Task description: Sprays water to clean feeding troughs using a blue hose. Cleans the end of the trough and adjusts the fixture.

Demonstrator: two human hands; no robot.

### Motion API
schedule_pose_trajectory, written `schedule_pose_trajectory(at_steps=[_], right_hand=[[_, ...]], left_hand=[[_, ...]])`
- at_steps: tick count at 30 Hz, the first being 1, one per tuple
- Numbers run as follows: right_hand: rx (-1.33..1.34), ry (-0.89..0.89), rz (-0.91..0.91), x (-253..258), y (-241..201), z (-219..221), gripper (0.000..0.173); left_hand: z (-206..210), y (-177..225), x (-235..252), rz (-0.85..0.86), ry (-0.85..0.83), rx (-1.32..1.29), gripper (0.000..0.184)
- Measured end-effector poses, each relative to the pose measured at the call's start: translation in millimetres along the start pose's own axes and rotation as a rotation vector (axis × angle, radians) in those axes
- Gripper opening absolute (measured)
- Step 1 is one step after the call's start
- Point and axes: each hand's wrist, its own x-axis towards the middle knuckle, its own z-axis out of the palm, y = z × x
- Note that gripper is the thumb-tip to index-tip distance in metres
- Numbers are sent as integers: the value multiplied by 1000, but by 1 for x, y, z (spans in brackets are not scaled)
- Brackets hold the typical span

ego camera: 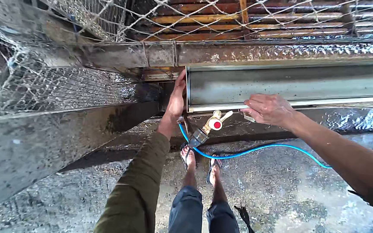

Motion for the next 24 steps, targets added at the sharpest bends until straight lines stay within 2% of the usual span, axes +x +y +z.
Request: schedule_pose_trajectory(at_steps=[4, 6, 8, 17, 24], right_hand=[[4, -20, 3, -1, 0, -1, 40], [2, -23, 8, -3, -1, 0, 40], [-4, -28, 9, -4, 0, 2, 41], [-10, -29, 19, -2, 1, 3, 41], [-17, 4, 0, 0, 6, 5, 42]], left_hand=[[-4, 39, 6, -192, 1, 245, 69], [0, 58, 17, -156, 0, 293, 61], [5, 60, 28, -103, 33, 359, 55], [17, 64, 27, -30, 175, 567, 43], [25, 65, 26, 15, 245, 702, 42]])
